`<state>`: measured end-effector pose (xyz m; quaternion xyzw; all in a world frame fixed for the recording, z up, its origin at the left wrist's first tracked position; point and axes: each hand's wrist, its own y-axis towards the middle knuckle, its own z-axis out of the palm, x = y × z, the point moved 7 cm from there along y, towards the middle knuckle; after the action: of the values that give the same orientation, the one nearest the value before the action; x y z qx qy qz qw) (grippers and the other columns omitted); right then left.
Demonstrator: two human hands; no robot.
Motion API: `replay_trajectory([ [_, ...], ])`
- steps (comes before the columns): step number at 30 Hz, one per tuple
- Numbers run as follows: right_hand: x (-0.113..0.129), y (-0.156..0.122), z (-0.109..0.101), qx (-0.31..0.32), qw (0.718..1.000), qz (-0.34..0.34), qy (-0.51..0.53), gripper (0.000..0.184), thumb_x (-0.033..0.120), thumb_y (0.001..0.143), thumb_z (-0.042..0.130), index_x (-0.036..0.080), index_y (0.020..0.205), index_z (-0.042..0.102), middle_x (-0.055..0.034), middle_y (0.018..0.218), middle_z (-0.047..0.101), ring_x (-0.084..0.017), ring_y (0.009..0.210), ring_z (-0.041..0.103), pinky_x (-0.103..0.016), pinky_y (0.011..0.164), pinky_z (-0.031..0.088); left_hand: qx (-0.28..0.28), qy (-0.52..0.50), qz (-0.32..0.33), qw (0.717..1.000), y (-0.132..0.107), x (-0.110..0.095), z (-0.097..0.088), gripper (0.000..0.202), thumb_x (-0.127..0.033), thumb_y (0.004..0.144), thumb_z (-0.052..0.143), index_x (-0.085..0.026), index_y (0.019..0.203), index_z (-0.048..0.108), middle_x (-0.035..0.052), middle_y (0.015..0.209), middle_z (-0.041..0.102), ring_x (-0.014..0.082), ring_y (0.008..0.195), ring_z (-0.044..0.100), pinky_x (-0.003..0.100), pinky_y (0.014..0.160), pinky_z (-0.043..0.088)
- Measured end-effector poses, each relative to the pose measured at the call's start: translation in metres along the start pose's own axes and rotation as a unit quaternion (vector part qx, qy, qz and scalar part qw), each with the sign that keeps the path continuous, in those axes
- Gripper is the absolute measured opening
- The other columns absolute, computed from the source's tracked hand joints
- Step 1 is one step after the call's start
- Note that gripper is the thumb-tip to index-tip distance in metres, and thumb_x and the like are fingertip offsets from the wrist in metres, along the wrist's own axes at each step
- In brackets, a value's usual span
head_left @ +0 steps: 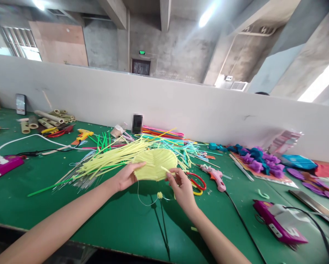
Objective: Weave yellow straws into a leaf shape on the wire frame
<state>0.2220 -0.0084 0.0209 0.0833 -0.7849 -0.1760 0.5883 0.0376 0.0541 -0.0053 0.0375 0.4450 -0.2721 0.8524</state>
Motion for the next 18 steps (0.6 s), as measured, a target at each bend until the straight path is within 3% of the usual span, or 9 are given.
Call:
replay_trajectory([
  [4, 0.003, -0.002, -0.001, -0.024, 0.999, 0.019, 0.042, 0.026, 0.049, 0.092, 0.05, 0.025, 0.1, 0.049, -0.0017, 0.079, 0.062, -0.019, 0.076, 0.063, -0.029, 0.063, 0.05, 0.014, -0.013, -0.014, 1.0, 0.001, -0.003, 0.0, 0.034, -0.02, 0.084, 0.065, -0.006, 0.115, 0.065, 0.0189, 0.11, 0.071, 0.029, 0.099, 0.07, 0.038, 0.088, 0.056],
  [7, 0.002, -0.001, -0.006, -0.055, 0.997, 0.017, 0.048, 0.028, 0.05, 0.091, 0.05, 0.025, 0.104, 0.047, -0.0045, 0.091, 0.061, -0.02, 0.082, 0.061, -0.03, 0.064, 0.05, 0.002, -0.028, -0.008, 1.0, 0.002, -0.005, -0.004, 0.032, -0.021, 0.086, 0.062, -0.006, 0.115, 0.064, 0.0197, 0.111, 0.07, 0.0302, 0.098, 0.07, 0.042, 0.086, 0.057],
  [12, 0.001, 0.0, -0.006, -0.047, 0.998, 0.022, 0.022, 0.028, 0.05, 0.089, 0.053, 0.025, 0.101, 0.05, -0.0072, 0.107, 0.06, -0.019, 0.083, 0.059, -0.029, 0.063, 0.048, -0.017, -0.043, 0.021, 0.999, 0.003, -0.009, -0.008, 0.034, -0.02, 0.087, 0.06, -0.008, 0.119, 0.062, 0.0186, 0.108, 0.071, 0.0288, 0.094, 0.071, 0.041, 0.084, 0.059],
  [18, 0.003, 0.0, -0.006, -0.017, 0.998, 0.026, -0.047, 0.023, 0.045, 0.089, 0.053, 0.023, 0.097, 0.053, -0.0026, 0.079, 0.058, -0.018, 0.07, 0.056, -0.027, 0.054, 0.041, -0.051, -0.051, 0.032, 0.997, 0.002, -0.014, -0.011, 0.03, -0.017, 0.089, 0.057, -0.007, 0.117, 0.061, 0.0157, 0.101, 0.073, 0.0246, 0.085, 0.073, 0.036, 0.077, 0.061],
])
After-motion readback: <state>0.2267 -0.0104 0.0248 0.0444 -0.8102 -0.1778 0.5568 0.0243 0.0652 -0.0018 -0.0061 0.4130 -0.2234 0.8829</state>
